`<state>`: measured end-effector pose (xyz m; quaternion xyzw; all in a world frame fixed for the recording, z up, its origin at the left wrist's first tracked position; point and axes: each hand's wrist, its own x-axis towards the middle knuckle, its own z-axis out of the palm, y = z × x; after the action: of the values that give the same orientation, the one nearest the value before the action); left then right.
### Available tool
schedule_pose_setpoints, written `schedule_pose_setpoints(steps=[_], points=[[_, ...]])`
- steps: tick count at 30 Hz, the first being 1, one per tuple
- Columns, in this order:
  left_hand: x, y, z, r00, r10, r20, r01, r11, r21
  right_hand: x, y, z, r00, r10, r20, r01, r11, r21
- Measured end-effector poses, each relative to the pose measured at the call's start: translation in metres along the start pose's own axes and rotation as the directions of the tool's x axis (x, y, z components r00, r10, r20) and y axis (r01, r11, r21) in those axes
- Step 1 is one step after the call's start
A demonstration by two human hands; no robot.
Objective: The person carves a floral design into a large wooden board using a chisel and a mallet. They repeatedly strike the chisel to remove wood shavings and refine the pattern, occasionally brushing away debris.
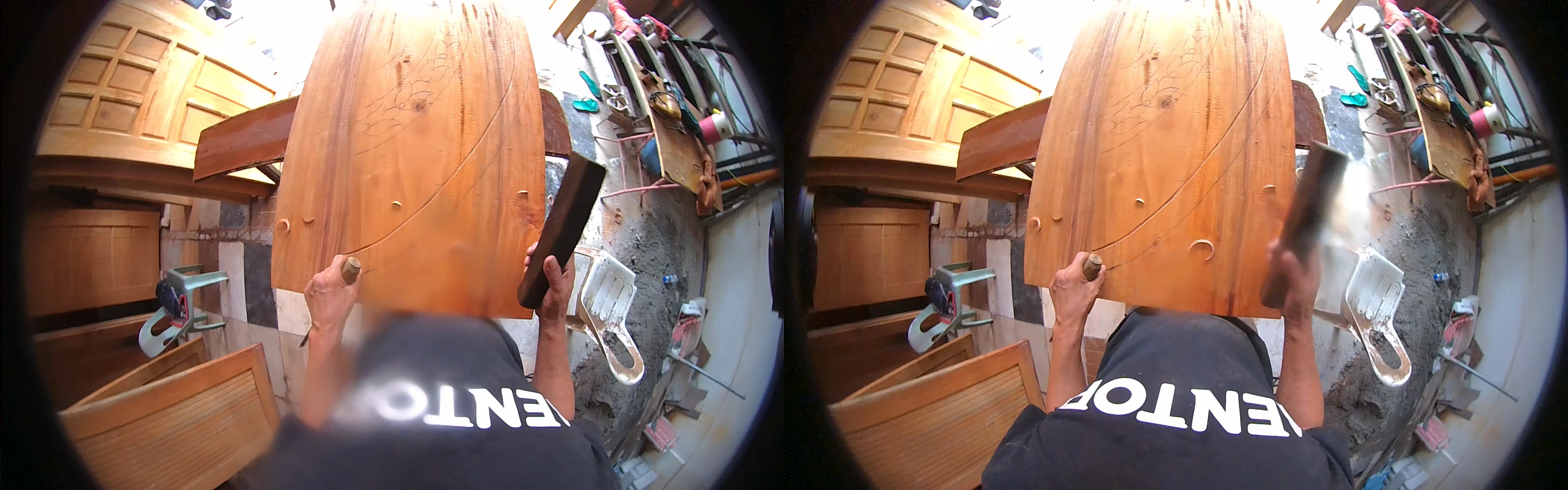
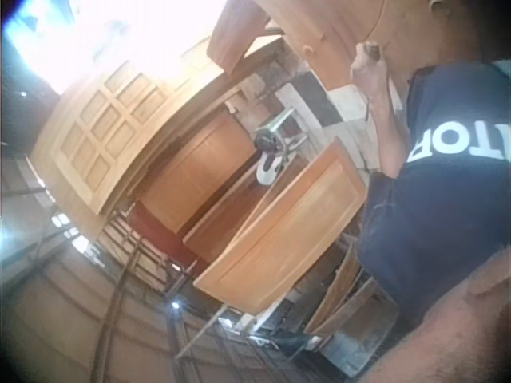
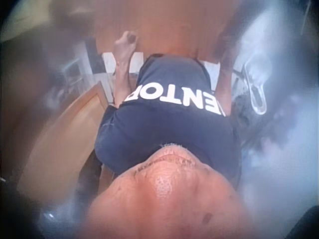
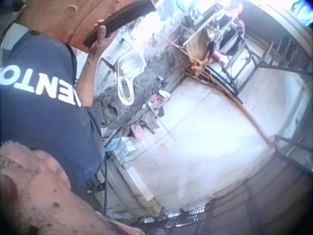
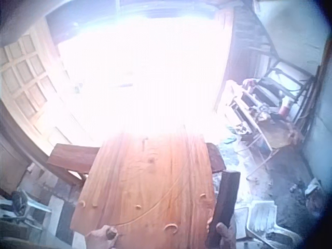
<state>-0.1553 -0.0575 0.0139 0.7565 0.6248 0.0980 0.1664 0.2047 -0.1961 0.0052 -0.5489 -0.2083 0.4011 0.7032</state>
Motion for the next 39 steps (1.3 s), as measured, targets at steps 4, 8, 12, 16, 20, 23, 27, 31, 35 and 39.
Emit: schedule_pose_setpoints(steps=[4, 8, 12, 16, 20, 23, 27, 31, 35, 39], points=[[-0.017, 0.022, -0.021, 0.996, -0.039, -0.076, 0.037, 0.999, -0.035, 0.018, 0.016, -0.003, 0.998, -0.004, 0.064, 0.008, 0.998, -0.067], [-0.019, 0.038, -0.037, 0.972, 0.01, -0.235, -0.035, 0.994, -0.104, 0.013, 0.016, 0.005, 0.999, -0.042, 0.017, 0.045, 0.971, -0.235], [-0.004, 0.043, -0.024, 0.995, 0.082, -0.053, -0.086, 0.993, -0.076, 0.007, -0.017, 0.003, 0.997, 0.073, 0.029, -0.069, 0.99, -0.12], [0.016, 0.079, 0.013, 0.932, 0.344, 0.113, -0.344, 0.939, -0.019, -0.004, -0.053, -0.032, 0.987, -0.117, -0.107, 0.107, 0.989, -0.1], [0.032, 0.114, 0.062, 0.883, 0.425, 0.197, -0.404, 0.904, -0.139, -0.053, -0.125, -0.067, 0.876, -0.345, -0.336, 0.292, 0.935, -0.2], [0.036, 0.146, 0.064, 0.889, 0.346, 0.299, -0.342, 0.937, -0.068, -0.071, -0.143, -0.109, 0.784, -0.543, -0.302, 0.428, 0.824, -0.37], [0.045, 0.154, 0.08, 0.892, 0.19, 0.41, -0.236, 0.97, 0.062, -0.095, -0.117, -0.194, 0.745, -0.47, -0.473, 0.308, 0.872, -0.381], [0.053, 0.164, 0.08, 0.896, 0.021, 0.443, -0.08, 0.99, 0.115, -0.099, -0.054, -0.27, 0.702, -0.143, -0.698, -0.008, 0.978, -0.208], [0.042, 0.167, 0.077, 0.926, -0.112, 0.36, 0.118, 0.993, 0.005, -0.09, 0.001, -0.322, 0.757, 0.157, -0.634, -0.193, 0.981, 0.013], [0.036, 0.186, 0.078, 0.949, -0.164, 0.268, 0.185, 0.981, -0.055, -0.078, 0.003, -0.348, 0.807, 0.234, -0.543, -0.326, 0.942, -0.08]])
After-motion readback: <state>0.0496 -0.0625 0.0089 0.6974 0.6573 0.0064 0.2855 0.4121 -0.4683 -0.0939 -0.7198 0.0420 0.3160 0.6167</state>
